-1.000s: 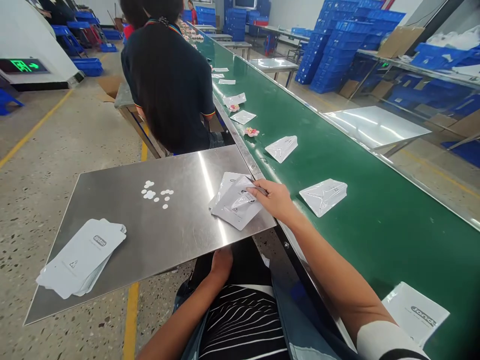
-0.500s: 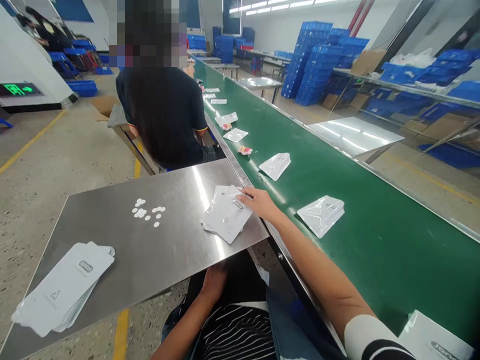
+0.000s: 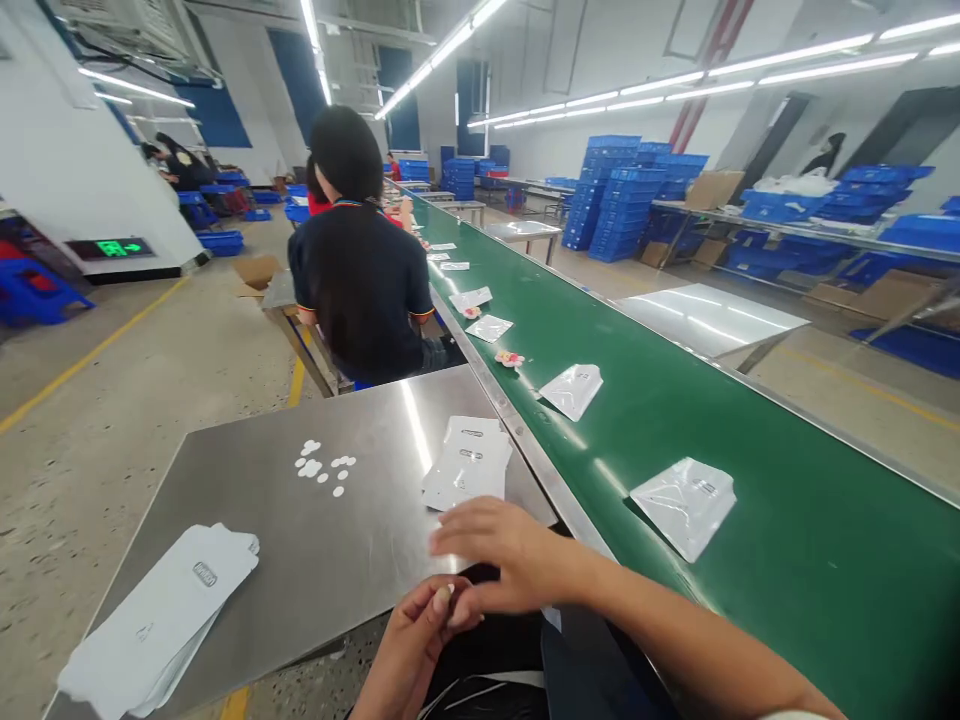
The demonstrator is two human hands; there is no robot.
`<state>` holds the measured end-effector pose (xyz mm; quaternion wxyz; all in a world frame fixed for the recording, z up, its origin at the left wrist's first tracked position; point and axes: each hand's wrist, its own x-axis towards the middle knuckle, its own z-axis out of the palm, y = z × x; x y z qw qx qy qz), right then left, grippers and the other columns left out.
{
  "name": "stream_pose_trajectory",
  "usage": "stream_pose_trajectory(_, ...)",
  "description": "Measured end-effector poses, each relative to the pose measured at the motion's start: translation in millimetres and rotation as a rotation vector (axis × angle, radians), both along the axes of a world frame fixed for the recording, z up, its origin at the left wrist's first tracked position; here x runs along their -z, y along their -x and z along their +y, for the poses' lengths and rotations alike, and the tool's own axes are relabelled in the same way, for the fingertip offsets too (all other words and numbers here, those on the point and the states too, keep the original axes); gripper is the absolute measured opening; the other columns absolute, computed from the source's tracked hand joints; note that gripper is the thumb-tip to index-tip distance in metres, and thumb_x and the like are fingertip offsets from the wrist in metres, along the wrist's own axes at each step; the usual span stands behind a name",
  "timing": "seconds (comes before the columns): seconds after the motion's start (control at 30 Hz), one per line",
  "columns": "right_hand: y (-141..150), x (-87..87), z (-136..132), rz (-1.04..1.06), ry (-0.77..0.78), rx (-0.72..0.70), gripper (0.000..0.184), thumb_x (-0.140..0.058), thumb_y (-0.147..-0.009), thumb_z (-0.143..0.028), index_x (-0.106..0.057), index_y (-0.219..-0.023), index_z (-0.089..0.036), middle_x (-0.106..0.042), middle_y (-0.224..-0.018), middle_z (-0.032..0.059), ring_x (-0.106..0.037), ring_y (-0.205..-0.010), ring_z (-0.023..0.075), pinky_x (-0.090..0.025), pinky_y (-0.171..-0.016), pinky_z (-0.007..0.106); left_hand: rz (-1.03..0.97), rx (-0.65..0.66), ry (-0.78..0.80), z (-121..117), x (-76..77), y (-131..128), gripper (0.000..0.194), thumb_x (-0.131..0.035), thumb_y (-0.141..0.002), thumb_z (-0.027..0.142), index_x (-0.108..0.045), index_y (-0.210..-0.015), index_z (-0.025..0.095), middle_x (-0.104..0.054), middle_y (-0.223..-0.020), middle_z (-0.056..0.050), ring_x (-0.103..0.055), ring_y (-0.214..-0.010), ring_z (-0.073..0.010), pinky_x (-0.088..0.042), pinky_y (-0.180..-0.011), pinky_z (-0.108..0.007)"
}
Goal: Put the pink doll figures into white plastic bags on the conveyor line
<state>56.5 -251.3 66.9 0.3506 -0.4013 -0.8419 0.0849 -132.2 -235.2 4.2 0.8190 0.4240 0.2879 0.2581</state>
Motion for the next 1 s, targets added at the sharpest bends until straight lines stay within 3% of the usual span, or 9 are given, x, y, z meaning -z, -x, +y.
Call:
stream_pose_trajectory(0.13, 24, 9.6, -17, -0.031, -0.088, -0.025, 0.02, -0.052, -0.088, -0.02, -0.059, -0.106, -0.018, -0.065, -0.106, 0.0032, -0.053, -0.106, 0.0165, -0.041, -0.094, 0.032, -0.142, -0.039, 0.047, -3, -21.5, 4, 0.027, -0.057, -0.082, 0.035, -0.071, -0.085, 0.012, -0.068, -0.082, -0.008, -0.062, -0.079, -0.0179, -0.05, -0.077, -0.033)
stream_pose_trajectory(0.27, 32, 18.5, -9, 0.147, -0.008, -0.121, 0.023, -0.05, -0.086, -0.01, -0.059, -0.105, -0.02, -0.064, -0.106, 0.0046, -0.057, -0.098, 0.0154, -0.046, -0.086, 0.03, -0.002, 0.052, -0.173, -1, -29.1, 24, 0.043, -0.051, -0.083, 0.045, -0.069, -0.096, 0.008, -0.07, -0.088, -0.013, -0.063, -0.086, -0.0253, -0.049, -0.082, -0.04)
stream_pose_trajectory(0.37, 35, 16.5, 0, 0.302, 0.114, -0.155, 0.022, -0.05, -0.086, -0.009, -0.059, -0.104, -0.02, -0.064, -0.097, 0.0047, -0.059, -0.091, 0.0139, -0.05, -0.078, 0.026, 0.465, -0.075, -0.562, 27, -30.9, 63, 0.048, -0.044, -0.084, 0.05, -0.062, -0.112, 0.016, -0.067, -0.108, -0.01, -0.059, -0.103, -0.0271, -0.044, -0.091, -0.043)
stream_pose_trajectory(0.47, 36, 11.0, 2, 0.349, 0.162, -0.127, 0.021, -0.052, -0.086, -0.009, -0.06, -0.101, -0.021, -0.065, -0.091, 0.0034, -0.061, -0.082, 0.0131, -0.05, -0.071, 0.024, 1.257, -0.518, -1.068, 73, -24.7, 116, 0.053, -0.041, -0.086, 0.047, -0.045, -0.13, 0.019, -0.043, -0.138, -0.01, -0.036, -0.128, -0.0295, -0.03, -0.104, -0.048)
stream_pose_trajectory(0.53, 36, 8.4, 1, 0.358, 0.154, -0.105, 0.02, -0.053, -0.085, -0.01, -0.06, -0.099, -0.022, -0.065, -0.086, 0.0024, -0.061, -0.078, 0.013, -0.05, -0.068, 0.023, 1.39, -0.598, -1.12, 103, -14.3, 145, 0.072, -0.051, -0.08, 0.044, -0.031, -0.137, 0.005, -0.02, -0.147, -0.02, -0.013, -0.135, -0.0375, -0.009, -0.107, -0.058)
stream_pose_trajectory(0.57, 37, 8.0, 1, 0.362, 0.153, -0.093, 0.019, -0.053, -0.085, -0.01, -0.06, -0.098, -0.022, -0.065, -0.085, 0.0021, -0.061, -0.076, 0.0129, -0.05, -0.067, 0.023, 1.443, -0.594, -1.146, 114, -7.7, 156, 0.07, -0.05, -0.081, 0.042, -0.032, -0.136, 0.003, -0.023, -0.146, -0.022, -0.015, -0.134, -0.0382, -0.011, -0.106, -0.059)
stream_pose_trajectory(0.8, 43, 13.3, 10, 0.39, 0.21, 0.004, 0.012, -0.051, -0.087, -0.017, -0.061, -0.092, -0.021, -0.065, -0.083, 0.001, -0.061, -0.075, 0.0124, -0.048, -0.067, 0.023, 1.517, -0.597, -1.282, 130, 23.0, 185, 0.043, -0.03, -0.09, 0.026, -0.049, -0.126, 0.013, -0.048, -0.134, -0.012, -0.037, -0.128, -0.024, -0.021, -0.108, -0.046)
stream_pose_trajectory(0.93, 44, -0.2, 21, 0.428, 0.226, 0.041, 0.012, -0.049, -0.089, -0.021, -0.061, -0.092, -0.021, -0.064, -0.083, 0.0014, -0.06, -0.075, 0.012, -0.049, -0.069, 0.023, 1.387, -0.676, -1.461, 113, -1.3, 182, 0.039, -0.034, -0.09, 0.026, -0.052, -0.124, 0.02, -0.055, -0.129, -0.007, -0.043, -0.125, -0.022, -0.013, -0.111, -0.046)
stream_pose_trajectory(1.0, 43, -14.0, 23, 0.38, 0.15, 0.011, 0.013, -0.048, -0.09, -0.021, -0.061, -0.092, -0.02, -0.063, -0.094, 0.004, -0.059, -0.085, 0.0131, -0.049, -0.075, 0.025, 1.209, -0.615, -1.491, 94, -22.3, 167, 0.038, -0.037, -0.089, 0.027, -0.052, -0.124, 0.024, -0.057, -0.127, -0.004, -0.045, -0.123, -0.021, -0.021, -0.11, -0.042)
